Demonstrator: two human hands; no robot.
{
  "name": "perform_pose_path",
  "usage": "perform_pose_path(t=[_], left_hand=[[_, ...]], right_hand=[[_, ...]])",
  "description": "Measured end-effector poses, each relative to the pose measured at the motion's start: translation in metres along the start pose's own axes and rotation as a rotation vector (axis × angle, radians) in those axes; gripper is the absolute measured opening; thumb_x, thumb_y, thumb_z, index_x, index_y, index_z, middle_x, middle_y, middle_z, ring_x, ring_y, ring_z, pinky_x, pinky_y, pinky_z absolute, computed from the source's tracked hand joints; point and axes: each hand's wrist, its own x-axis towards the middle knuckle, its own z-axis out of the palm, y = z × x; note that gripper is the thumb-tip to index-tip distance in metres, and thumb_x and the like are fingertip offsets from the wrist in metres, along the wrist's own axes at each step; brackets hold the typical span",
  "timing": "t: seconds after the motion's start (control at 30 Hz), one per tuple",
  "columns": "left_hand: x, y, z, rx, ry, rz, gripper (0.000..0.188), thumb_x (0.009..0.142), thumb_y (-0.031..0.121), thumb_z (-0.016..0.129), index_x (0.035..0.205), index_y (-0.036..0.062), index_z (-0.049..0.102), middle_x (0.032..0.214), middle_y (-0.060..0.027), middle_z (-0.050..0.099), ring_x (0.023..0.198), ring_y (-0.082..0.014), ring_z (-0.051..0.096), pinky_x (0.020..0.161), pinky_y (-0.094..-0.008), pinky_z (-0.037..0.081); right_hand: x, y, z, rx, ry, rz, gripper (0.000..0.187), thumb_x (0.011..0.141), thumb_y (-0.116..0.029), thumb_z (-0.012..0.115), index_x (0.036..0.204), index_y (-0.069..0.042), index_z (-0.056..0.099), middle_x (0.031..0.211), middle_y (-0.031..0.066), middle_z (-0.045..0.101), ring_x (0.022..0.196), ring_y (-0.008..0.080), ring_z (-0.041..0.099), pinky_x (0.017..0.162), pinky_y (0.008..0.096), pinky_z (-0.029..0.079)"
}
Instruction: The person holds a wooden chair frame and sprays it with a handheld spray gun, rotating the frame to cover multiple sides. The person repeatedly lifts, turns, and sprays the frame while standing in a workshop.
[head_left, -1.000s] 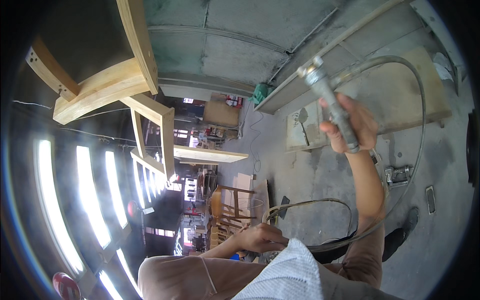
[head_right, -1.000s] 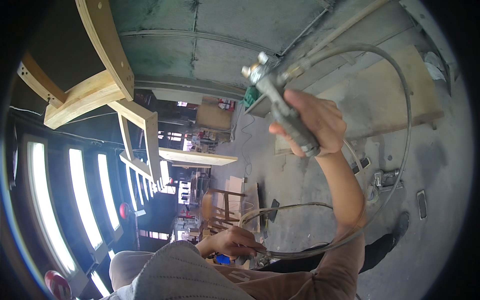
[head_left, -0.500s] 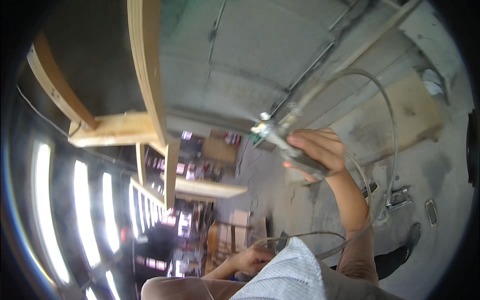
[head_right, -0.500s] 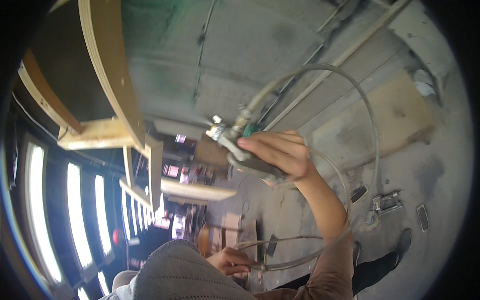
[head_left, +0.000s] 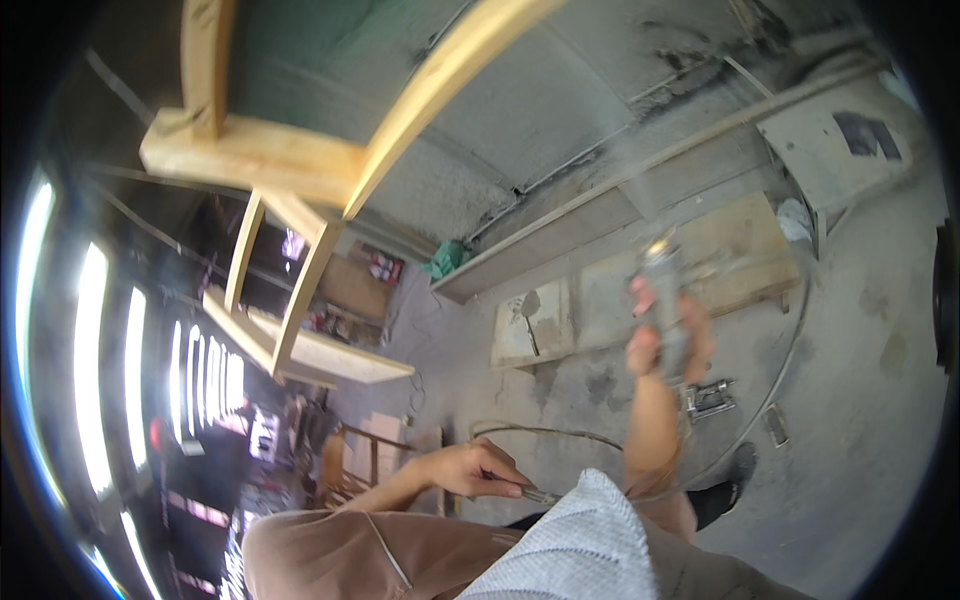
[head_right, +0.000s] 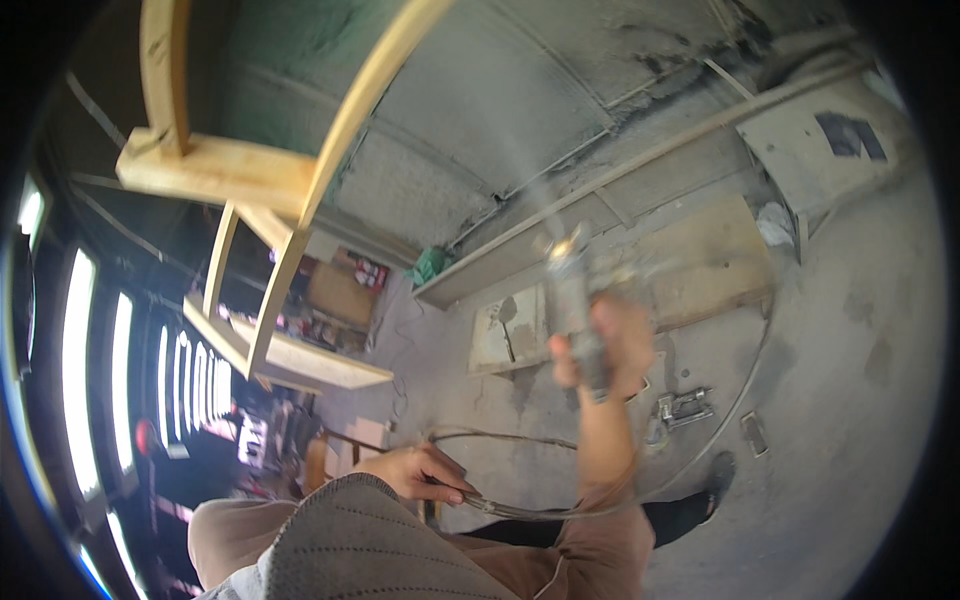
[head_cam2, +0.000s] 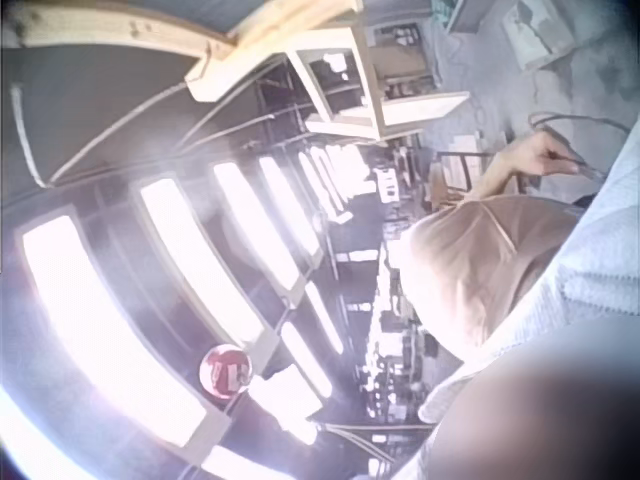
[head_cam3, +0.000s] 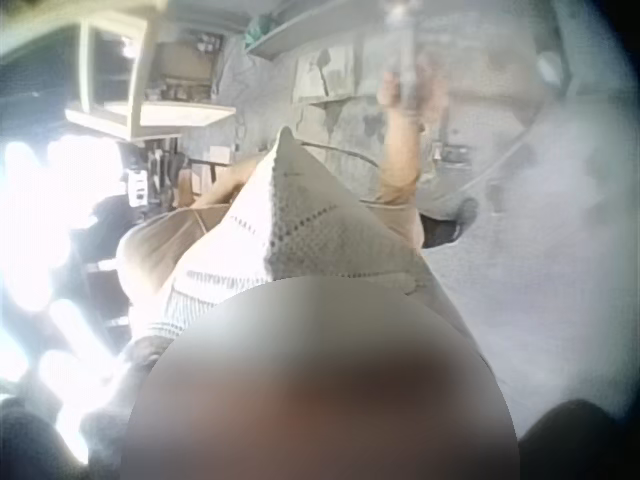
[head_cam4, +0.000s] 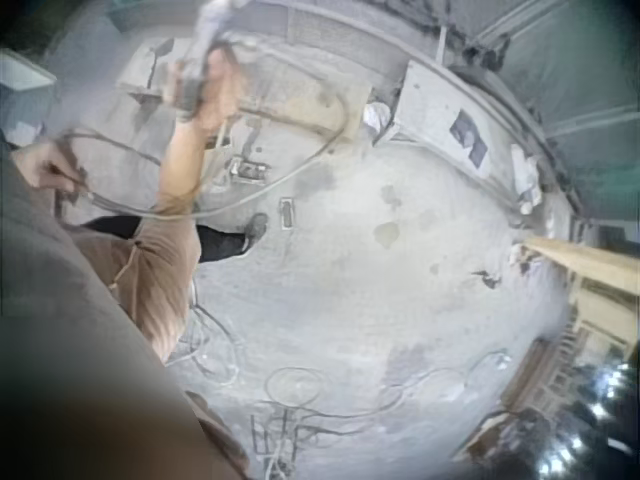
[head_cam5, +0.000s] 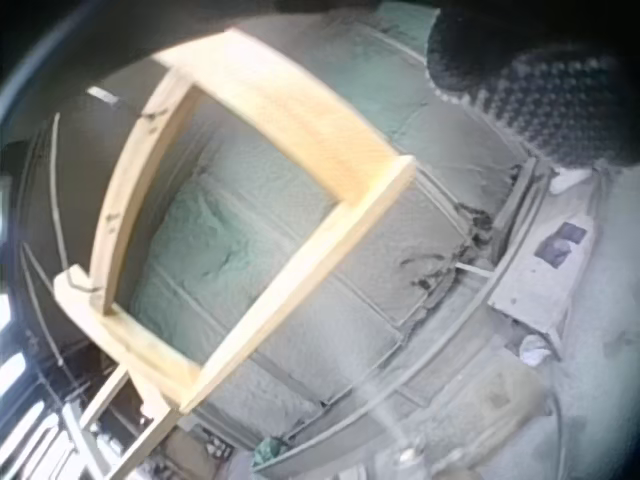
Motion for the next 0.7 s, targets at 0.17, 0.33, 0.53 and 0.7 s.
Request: perform_pose_path(t=[0.17, 0.33, 0.53, 0.7], left_hand=[[-0.049, -0.005, -0.005, -0.086, -0.207, -0.056, 0.029, 0.102, 0.019, 0.071, 0.124, 0.0012, 0.075, 0.089, -0.0157, 0.075, 0.076, -0.0207, 0.067, 0.068, -0.0344, 0.05], [-0.07, -0.009, 0.001, -0.292, -0.157, -0.143, 0.034, 0.105, 0.028, 0.068, 0.125, 0.0014, 0.074, 0.081, -0.0038, 0.07, 0.074, -0.0104, 0.06, 0.067, -0.0315, 0.049], [-0.016, 0.004, 0.012, -0.267, -0.392, 0.051, 0.037, 0.106, 0.035, 0.066, 0.114, -0.0004, 0.076, 0.081, 0.0032, 0.067, 0.071, -0.007, 0.057, 0.065, -0.0274, 0.048], [0.031, 0.052, 0.008, -0.292, -0.399, 0.432, 0.033, 0.107, 0.03, 0.065, 0.116, 0.0001, 0.075, 0.08, 0.0017, 0.067, 0.071, -0.0074, 0.059, 0.064, -0.0283, 0.048]], right_hand=[[-0.076, -0.054, 0.087, 0.098, -0.287, -0.055, 0.038, 0.086, -0.015, 0.085, 0.116, 0.005, 0.072, 0.089, 0.02, 0.077, 0.072, 0.0288, 0.077, 0.062, 0.0335, 0.06], [-0.043, -0.039, 0.121, -0.002, -0.532, 0.028, 0.043, 0.08, -0.002, 0.086, 0.12, 0.006, 0.073, 0.096, 0.0197, 0.079, 0.074, 0.0279, 0.078, 0.066, 0.0326, 0.059], [0.078, -0.079, -0.001, -0.48, -0.291, -0.043, 0.028, 0.092, -0.008, 0.079, 0.116, 0.007, 0.074, 0.087, 0.0126, 0.079, 0.066, 0.0173, 0.073, 0.059, 0.0319, 0.055], [0.2, -0.149, -0.026, -0.527, -0.009, 0.157, 0.032, 0.105, -0.022, 0.067, 0.124, 0.003, 0.066, 0.082, 0.0083, 0.071, 0.054, 0.0088, 0.057, 0.043, 0.0223, 0.04]])
